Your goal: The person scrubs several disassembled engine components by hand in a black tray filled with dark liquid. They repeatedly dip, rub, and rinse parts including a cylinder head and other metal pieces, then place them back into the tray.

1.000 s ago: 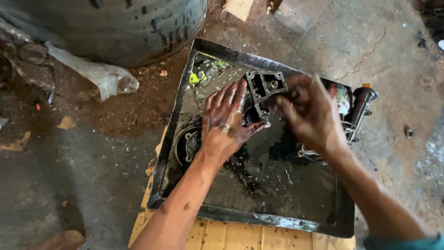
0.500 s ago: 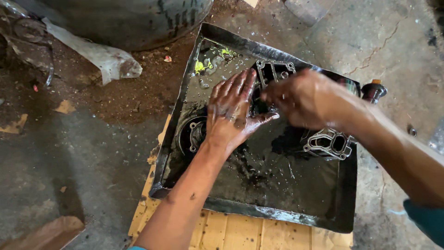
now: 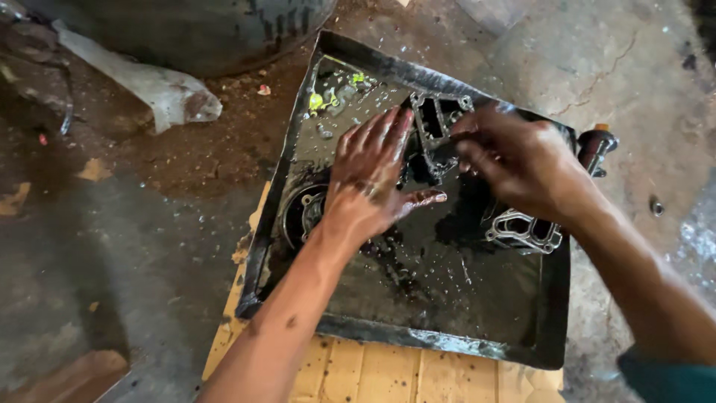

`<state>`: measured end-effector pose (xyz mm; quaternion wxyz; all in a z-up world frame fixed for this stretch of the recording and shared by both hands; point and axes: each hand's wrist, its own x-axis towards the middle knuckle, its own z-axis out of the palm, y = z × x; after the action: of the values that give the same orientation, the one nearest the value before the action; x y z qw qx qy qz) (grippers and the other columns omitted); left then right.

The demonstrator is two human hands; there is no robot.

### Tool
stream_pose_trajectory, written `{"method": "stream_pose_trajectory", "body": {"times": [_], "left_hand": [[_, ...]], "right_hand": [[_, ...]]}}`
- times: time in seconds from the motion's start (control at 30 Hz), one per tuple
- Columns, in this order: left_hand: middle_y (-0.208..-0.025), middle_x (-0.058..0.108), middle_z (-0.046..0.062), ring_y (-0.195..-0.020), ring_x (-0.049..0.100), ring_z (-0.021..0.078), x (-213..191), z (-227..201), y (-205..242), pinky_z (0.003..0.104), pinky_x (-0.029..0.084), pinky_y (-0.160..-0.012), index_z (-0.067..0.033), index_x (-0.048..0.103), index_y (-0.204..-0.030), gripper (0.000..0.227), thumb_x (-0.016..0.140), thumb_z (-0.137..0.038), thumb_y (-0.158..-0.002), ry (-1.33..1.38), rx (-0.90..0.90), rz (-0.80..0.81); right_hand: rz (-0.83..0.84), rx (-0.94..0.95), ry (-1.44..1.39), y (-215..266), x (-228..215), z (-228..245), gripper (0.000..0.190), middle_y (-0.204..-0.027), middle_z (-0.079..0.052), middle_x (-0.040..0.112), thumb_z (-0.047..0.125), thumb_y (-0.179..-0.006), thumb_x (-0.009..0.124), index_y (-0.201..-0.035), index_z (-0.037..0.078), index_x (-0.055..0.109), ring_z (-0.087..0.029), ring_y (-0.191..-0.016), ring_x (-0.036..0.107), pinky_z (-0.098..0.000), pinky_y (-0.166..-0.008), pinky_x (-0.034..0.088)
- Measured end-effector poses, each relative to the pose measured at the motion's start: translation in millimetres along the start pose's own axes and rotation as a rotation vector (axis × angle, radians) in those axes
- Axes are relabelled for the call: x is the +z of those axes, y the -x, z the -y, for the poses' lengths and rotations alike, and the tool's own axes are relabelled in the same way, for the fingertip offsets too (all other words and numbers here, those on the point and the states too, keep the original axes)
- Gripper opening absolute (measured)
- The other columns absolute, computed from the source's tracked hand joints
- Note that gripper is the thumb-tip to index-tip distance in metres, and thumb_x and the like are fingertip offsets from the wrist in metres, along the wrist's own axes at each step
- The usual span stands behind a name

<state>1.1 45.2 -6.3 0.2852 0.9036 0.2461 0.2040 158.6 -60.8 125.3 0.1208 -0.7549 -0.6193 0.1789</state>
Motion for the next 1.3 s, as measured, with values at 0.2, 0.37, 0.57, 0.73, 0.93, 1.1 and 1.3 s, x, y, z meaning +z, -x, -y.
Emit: {"method": "stream_pose_trajectory", "body": {"times": [0.2,0.37,0.57,0.73,0.93,1.1,1.3], "left_hand": [[-0.160,0.038,0.024,-0.149,0.036,0.0367,16.2,-13.3,19.6,0.053,0.023,-0.126,0.0024,0.058,-0.133,0.058,0.075,-0.034,-0.091,0.091,-0.031,-0.300],[-0.149,0.045,0.024,-0.142,0.040,0.0395,25.6,-22.7,13.7,0.056,0.023,-0.120,-0.0060,0.066,-0.109,0.031,0.076,-0.025,-0.086,0.200,-0.147,-0.356],[-0.145,0.045,0.022,-0.140,0.039,0.0370,16.0,-33.1,9.5,0.056,0.023,-0.117,-0.0147,0.069,-0.095,0.026,0.077,-0.017,-0.071,0.237,-0.236,-0.265],[-0.149,0.046,0.020,-0.141,0.040,0.0363,7.4,-25.9,11.1,0.059,0.026,-0.118,-0.0093,0.061,-0.117,0.026,0.062,-0.017,-0.092,0.412,-0.252,-0.305],[-0.144,0.050,0.020,-0.133,0.048,0.0338,9.9,-14.8,6.4,0.053,0.036,-0.117,-0.0085,0.052,-0.134,0.025,0.051,-0.020,-0.112,0.474,-0.379,-0.236],[-0.154,0.039,0.020,-0.143,0.040,0.0349,11.4,-11.9,7.8,0.058,0.024,-0.123,-0.0037,0.037,-0.147,0.073,0.067,-0.025,-0.084,0.080,-0.167,-0.129],[-0.160,0.028,0.022,-0.142,0.031,0.0415,16.8,-14.4,21.8,0.059,0.018,-0.117,-0.0017,0.014,-0.154,0.118,0.081,-0.054,-0.073,0.012,-0.048,-0.088]], "right_hand": [[-0.115,0.487,-0.116,15.2,26.7,-5.9,0.028,-0.094,-0.014,0.078,0.023,-0.103,0.063,-0.127,0.009,0.068,-0.023,-0.080,0.067,-0.0343,-0.070,0.054],[-0.358,0.262,-0.248,30.8,48.0,-12.2,0.022,-0.103,-0.007,0.076,0.019,-0.100,0.073,-0.112,0.001,0.075,-0.010,-0.089,0.068,-0.0252,-0.079,0.054],[-0.465,0.135,-0.365,41.1,52.6,-11.7,0.018,-0.117,-0.010,0.071,0.004,-0.103,0.069,-0.120,-0.001,0.067,-0.011,-0.100,0.065,-0.0250,-0.085,0.054],[-0.309,-0.009,-0.077,45.8,47.3,-0.6,0.022,-0.116,-0.013,0.076,-0.004,-0.098,0.067,-0.119,0.001,0.068,-0.016,-0.101,0.075,-0.0307,-0.083,0.064],[-0.335,-0.395,0.226,22.0,47.8,1.7,0.034,-0.125,-0.017,0.072,-0.008,-0.090,0.070,-0.123,0.001,0.068,-0.029,-0.115,0.071,-0.0371,-0.097,0.061],[-0.291,-0.395,0.238,23.1,48.4,-0.2,0.043,-0.126,-0.017,0.069,-0.008,-0.083,0.069,-0.125,0.000,0.068,-0.033,-0.117,0.067,-0.0408,-0.099,0.058],[-0.259,-0.385,0.218,33.1,49.2,-2.6,0.052,-0.130,-0.017,0.065,-0.004,-0.078,0.069,-0.130,-0.002,0.065,-0.036,-0.120,0.064,-0.0431,-0.100,0.055]]}}
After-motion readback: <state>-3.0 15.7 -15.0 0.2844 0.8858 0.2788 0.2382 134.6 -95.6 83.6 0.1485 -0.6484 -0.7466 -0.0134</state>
